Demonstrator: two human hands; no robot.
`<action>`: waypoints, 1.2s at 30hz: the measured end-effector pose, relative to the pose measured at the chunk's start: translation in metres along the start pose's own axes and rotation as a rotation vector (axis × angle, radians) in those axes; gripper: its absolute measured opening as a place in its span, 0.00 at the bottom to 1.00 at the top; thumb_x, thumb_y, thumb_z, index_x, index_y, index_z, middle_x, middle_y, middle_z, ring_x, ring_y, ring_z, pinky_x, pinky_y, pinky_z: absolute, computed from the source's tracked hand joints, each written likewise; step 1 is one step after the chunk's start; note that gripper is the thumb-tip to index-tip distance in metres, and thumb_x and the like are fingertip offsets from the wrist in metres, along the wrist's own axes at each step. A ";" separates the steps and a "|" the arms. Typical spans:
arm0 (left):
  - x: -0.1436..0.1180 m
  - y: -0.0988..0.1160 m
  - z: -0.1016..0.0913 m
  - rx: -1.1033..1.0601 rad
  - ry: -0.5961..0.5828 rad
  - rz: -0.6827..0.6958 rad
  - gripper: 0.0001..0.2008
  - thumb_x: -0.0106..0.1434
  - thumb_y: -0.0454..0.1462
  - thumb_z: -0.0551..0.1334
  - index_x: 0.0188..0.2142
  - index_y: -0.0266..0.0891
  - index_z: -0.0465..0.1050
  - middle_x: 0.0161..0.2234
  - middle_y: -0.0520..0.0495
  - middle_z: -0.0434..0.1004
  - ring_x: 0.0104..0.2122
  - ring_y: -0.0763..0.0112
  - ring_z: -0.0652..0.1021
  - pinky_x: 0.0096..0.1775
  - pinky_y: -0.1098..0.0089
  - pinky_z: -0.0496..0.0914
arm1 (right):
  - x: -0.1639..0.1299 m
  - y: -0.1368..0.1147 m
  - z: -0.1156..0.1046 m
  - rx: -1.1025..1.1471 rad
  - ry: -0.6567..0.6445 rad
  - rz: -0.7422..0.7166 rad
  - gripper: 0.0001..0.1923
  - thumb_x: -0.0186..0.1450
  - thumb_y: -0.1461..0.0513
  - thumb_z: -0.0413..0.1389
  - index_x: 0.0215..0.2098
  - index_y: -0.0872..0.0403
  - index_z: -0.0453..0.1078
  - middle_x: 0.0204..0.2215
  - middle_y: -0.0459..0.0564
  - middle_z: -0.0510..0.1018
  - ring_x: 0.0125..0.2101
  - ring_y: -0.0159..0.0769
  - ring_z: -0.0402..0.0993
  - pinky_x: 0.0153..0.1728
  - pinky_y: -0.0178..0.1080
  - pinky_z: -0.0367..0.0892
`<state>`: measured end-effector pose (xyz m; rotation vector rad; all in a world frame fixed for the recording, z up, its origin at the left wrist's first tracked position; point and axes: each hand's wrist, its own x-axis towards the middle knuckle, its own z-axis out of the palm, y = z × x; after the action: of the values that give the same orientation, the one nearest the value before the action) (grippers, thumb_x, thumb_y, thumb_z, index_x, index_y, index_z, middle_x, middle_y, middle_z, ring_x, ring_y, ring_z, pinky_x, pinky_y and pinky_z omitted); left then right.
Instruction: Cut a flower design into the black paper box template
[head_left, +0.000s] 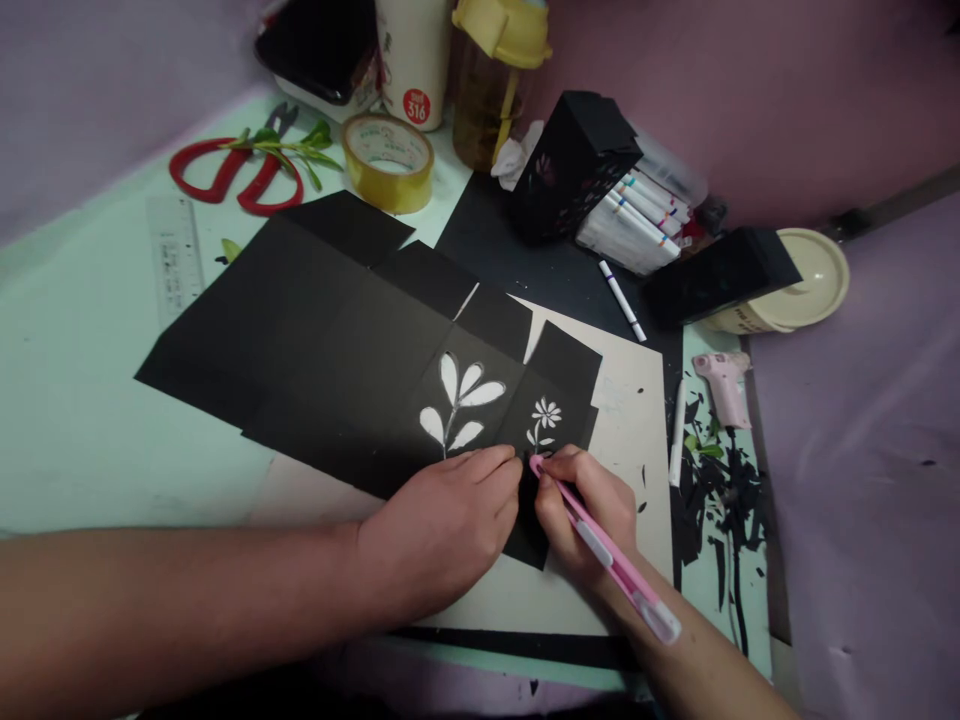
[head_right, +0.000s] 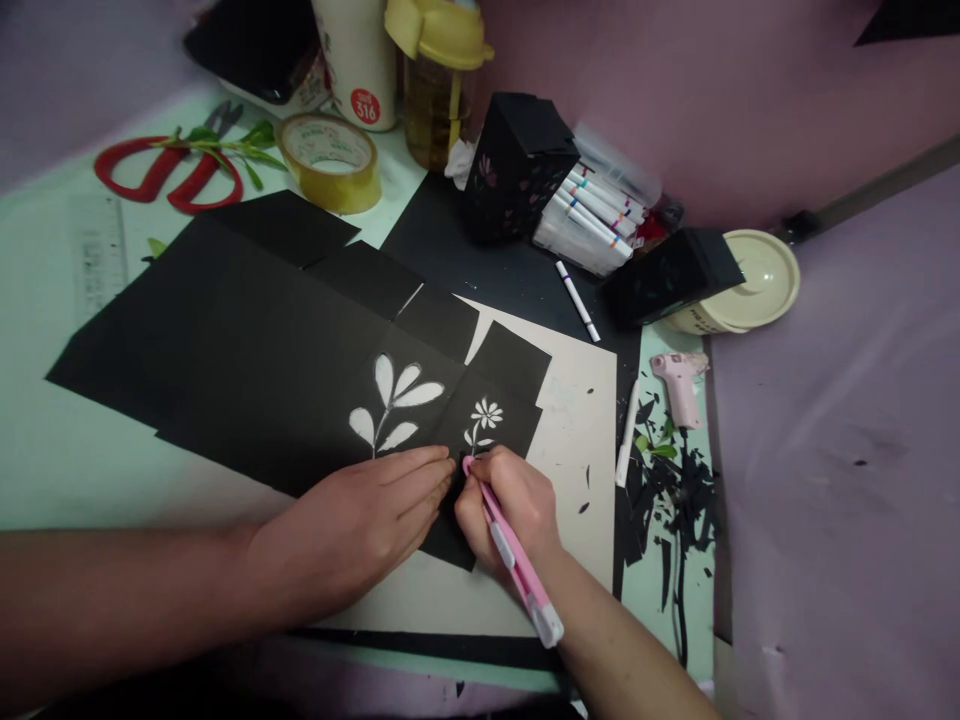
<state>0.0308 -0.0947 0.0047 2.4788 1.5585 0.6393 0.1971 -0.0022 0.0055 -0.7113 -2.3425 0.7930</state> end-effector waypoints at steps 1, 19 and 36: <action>0.000 0.000 0.001 0.001 0.003 0.003 0.14 0.68 0.28 0.49 0.44 0.32 0.72 0.45 0.38 0.77 0.49 0.60 0.75 0.51 0.58 0.73 | 0.000 0.000 0.000 -0.002 -0.006 -0.007 0.08 0.62 0.71 0.52 0.33 0.52 0.65 0.25 0.45 0.72 0.22 0.31 0.68 0.23 0.35 0.65; -0.001 0.001 -0.002 0.154 -0.040 0.091 0.13 0.65 0.29 0.53 0.43 0.26 0.74 0.46 0.34 0.78 0.50 0.56 0.76 0.55 0.59 0.71 | 0.007 0.017 -0.018 -0.076 -0.245 -0.313 0.11 0.64 0.74 0.53 0.36 0.52 0.65 0.26 0.46 0.68 0.25 0.33 0.63 0.25 0.36 0.63; -0.002 0.002 -0.007 0.156 0.021 0.055 0.17 0.65 0.28 0.51 0.46 0.24 0.75 0.50 0.34 0.78 0.51 0.56 0.77 0.55 0.62 0.71 | 0.004 0.015 -0.031 -0.104 -0.423 -0.271 0.16 0.67 0.74 0.52 0.26 0.53 0.56 0.25 0.44 0.58 0.28 0.32 0.51 0.27 0.38 0.50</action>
<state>0.0285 -0.0978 0.0111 2.6437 1.6104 0.5735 0.2189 0.0225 0.0179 -0.2705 -2.7985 0.7595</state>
